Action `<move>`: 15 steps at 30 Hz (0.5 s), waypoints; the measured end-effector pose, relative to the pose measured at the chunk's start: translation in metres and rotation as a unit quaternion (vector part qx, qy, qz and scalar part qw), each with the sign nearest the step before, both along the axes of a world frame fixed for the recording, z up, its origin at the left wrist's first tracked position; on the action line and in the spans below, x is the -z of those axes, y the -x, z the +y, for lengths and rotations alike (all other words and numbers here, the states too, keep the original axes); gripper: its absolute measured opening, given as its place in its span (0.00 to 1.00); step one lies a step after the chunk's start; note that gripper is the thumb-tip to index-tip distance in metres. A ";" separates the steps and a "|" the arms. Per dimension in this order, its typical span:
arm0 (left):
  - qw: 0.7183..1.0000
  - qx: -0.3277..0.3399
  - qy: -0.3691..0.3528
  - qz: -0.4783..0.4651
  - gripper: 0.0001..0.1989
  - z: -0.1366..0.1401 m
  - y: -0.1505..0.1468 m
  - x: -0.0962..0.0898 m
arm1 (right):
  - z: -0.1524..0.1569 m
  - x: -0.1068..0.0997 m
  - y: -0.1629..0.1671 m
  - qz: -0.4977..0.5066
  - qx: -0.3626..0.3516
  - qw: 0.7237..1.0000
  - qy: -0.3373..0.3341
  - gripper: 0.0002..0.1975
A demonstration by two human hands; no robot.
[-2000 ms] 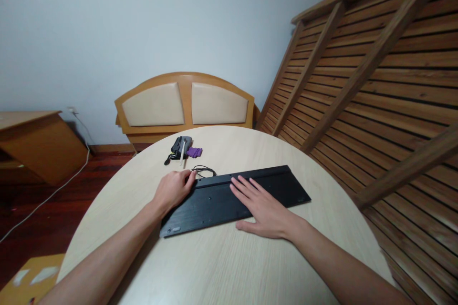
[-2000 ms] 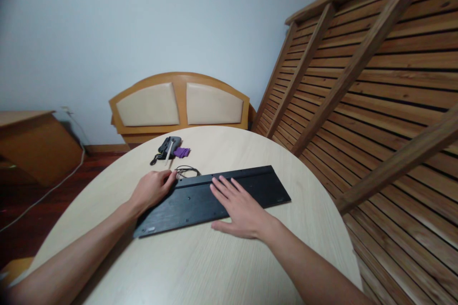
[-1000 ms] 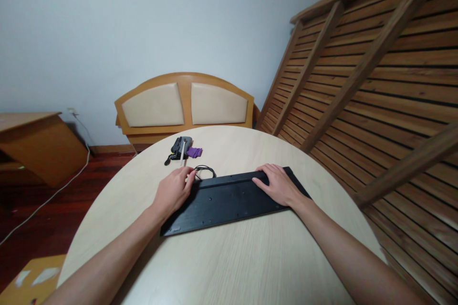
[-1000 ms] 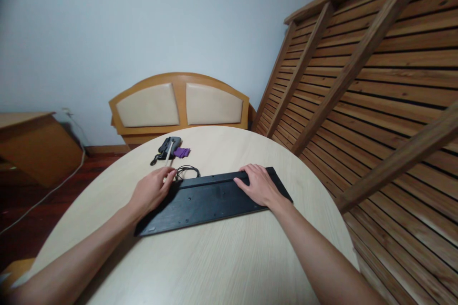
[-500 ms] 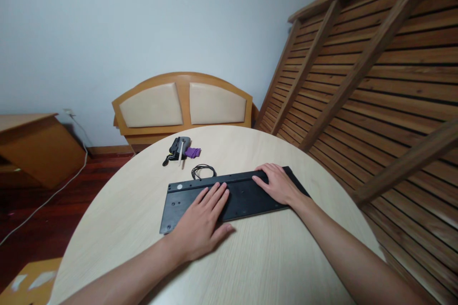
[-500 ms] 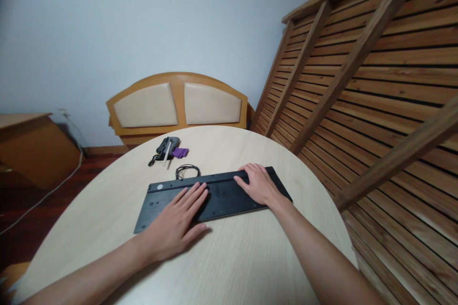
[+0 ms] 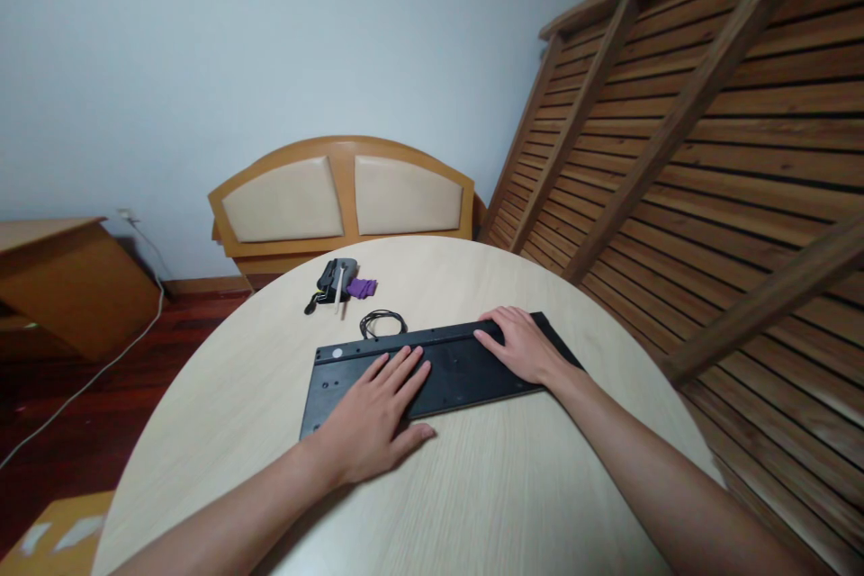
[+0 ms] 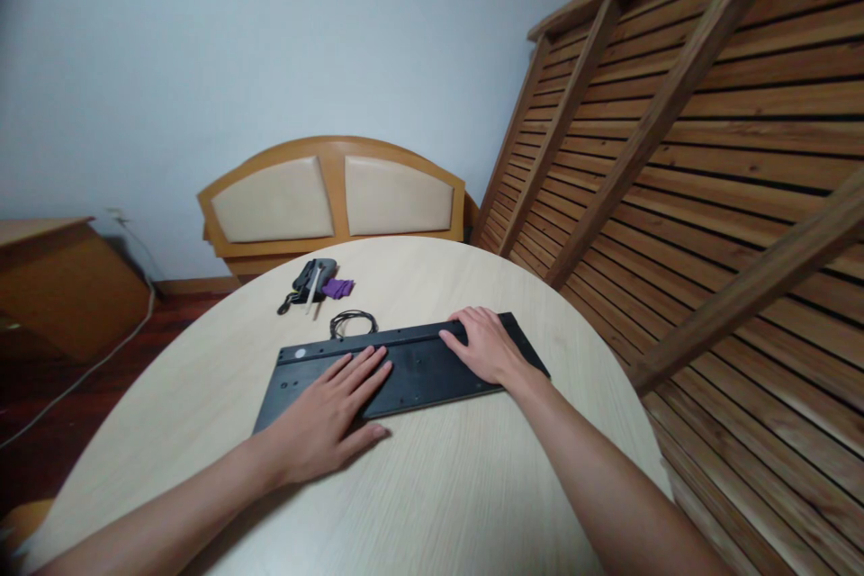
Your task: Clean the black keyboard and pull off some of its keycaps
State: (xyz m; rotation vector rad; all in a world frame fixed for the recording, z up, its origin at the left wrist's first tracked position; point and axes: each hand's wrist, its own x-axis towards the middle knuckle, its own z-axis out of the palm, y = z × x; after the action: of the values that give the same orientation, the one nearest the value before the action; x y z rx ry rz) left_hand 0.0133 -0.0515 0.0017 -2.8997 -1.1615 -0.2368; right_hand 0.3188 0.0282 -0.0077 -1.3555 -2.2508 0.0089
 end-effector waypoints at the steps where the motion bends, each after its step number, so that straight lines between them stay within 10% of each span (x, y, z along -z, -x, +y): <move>1: 1.000 -0.005 -0.004 -0.002 0.39 0.002 0.002 -0.001 | 0.000 0.000 0.000 0.001 0.001 1.000 0.000 0.14; 8: 0.997 -0.070 -0.005 -0.025 0.58 0.022 0.025 -0.005 | -0.001 -0.002 0.001 0.003 -0.001 1.000 -0.001 0.15; 15: 0.997 -0.053 -0.011 -0.063 0.56 0.027 0.024 -0.008 | -0.001 -0.003 0.000 0.005 -0.003 1.000 -0.005 0.15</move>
State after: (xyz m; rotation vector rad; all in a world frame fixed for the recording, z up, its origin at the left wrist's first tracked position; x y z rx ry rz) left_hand -0.0106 -0.0244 0.0102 -2.8290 -1.3170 -0.4323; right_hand 0.3188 0.0270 -0.0046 -1.3400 -2.2440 0.0079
